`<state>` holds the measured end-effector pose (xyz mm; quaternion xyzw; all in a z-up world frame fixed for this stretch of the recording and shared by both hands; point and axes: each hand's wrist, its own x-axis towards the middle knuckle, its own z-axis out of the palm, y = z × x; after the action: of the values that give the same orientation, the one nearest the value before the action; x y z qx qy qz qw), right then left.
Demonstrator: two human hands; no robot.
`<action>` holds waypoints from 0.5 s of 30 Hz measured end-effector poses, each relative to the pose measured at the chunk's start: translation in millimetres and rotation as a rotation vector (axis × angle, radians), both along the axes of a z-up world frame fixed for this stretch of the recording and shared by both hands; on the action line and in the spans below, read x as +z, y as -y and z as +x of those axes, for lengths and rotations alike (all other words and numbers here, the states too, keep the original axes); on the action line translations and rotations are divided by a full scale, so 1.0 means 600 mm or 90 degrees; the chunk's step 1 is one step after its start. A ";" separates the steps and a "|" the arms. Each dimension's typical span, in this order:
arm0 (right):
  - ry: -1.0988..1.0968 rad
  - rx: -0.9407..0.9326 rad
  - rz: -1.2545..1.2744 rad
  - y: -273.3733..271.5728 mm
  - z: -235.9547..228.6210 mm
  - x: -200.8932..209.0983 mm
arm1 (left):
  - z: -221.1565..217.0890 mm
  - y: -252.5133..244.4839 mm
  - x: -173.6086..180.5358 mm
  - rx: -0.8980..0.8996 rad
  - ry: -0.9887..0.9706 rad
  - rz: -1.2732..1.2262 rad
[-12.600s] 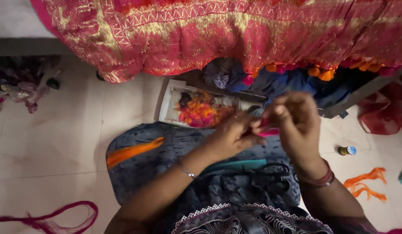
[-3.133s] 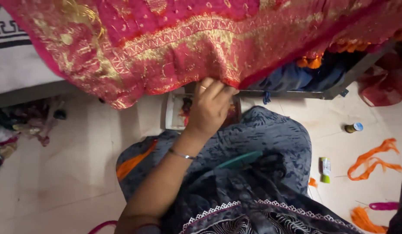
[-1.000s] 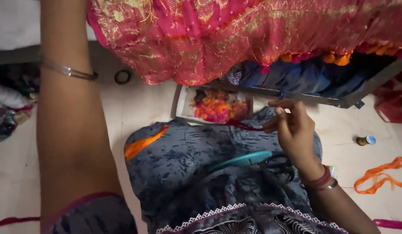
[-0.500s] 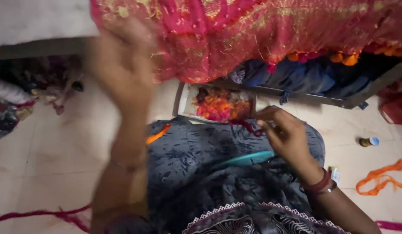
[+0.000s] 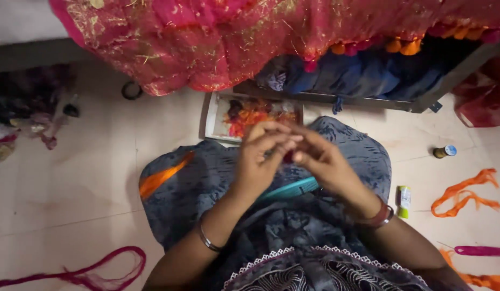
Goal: Attaching decorative tassels and pom-poms to the edge of a decorated red fabric using a needle, thread, and scissors.
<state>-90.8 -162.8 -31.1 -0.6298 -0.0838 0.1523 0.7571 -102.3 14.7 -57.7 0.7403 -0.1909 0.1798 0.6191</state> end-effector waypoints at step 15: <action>-0.036 -0.220 -0.549 0.408 0.028 -0.253 | 0.067 -0.039 -0.099 -0.115 -0.218 -0.660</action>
<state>-74.2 -407.7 -182.9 -0.8874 0.1140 0.0620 0.4423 -62.0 38.1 -117.3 0.3381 -0.0366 0.0735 0.9375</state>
